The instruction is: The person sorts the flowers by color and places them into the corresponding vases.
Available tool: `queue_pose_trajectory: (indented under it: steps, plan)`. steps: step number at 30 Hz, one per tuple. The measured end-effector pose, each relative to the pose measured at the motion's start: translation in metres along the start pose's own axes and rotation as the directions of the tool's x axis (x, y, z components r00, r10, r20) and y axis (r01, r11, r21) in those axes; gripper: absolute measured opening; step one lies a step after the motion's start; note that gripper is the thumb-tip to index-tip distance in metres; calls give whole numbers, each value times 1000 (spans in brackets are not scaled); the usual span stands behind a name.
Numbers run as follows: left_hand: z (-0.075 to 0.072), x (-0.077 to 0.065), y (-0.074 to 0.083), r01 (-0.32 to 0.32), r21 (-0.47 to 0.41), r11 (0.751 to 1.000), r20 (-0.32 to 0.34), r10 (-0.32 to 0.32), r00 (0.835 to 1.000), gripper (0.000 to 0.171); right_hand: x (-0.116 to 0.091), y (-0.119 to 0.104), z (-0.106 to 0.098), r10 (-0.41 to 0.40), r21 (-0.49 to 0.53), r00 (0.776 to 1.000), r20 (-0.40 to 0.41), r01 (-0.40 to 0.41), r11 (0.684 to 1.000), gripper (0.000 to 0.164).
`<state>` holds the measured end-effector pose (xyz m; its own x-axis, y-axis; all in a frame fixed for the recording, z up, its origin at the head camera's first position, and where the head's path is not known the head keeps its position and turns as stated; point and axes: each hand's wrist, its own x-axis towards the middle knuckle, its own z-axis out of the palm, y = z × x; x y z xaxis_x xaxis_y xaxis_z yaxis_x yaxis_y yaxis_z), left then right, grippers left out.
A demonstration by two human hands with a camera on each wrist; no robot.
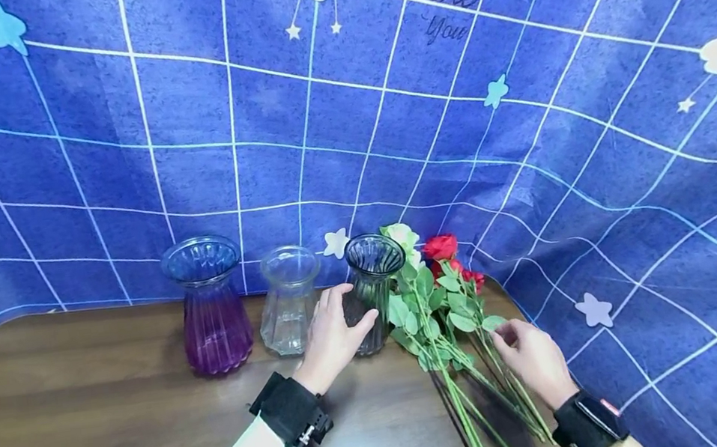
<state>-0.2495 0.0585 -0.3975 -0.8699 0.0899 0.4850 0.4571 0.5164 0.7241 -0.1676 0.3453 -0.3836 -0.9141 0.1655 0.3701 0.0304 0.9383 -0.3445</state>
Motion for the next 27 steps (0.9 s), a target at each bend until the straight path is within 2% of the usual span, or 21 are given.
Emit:
queue_pose_trajectory:
  steps: [3, 9, 17, 22, 27]
  plan:
    - [3, 4, -3, 19, 4, 1000, 21, -19, 1000, 64, 0, 14, 4, 62, -14, 996, 71, -61, 998, 16]
    - [6, 13, -5, 56, -14, 998, 78, -55, 995, 73, 3, 34, 16, 105, -23, 982, 158, -103, 994, 20]
    - [11, 24, -6, 104, -8, 995, 85, -103, 991, 76, 11, 43, 32, 119, -11, 975, 187, -119, 993, 17]
    - [17, 25, -9, 103, -16, 995, 77, -101, 992, 77, 14, 48, 40, 148, -10, 967, 208, -149, 989, 16]
    - [22, 24, -10, 110, 9, 994, 90, -110, 990, 77, 13, 52, 43, 210, 33, 947, 241, -225, 974, 14]
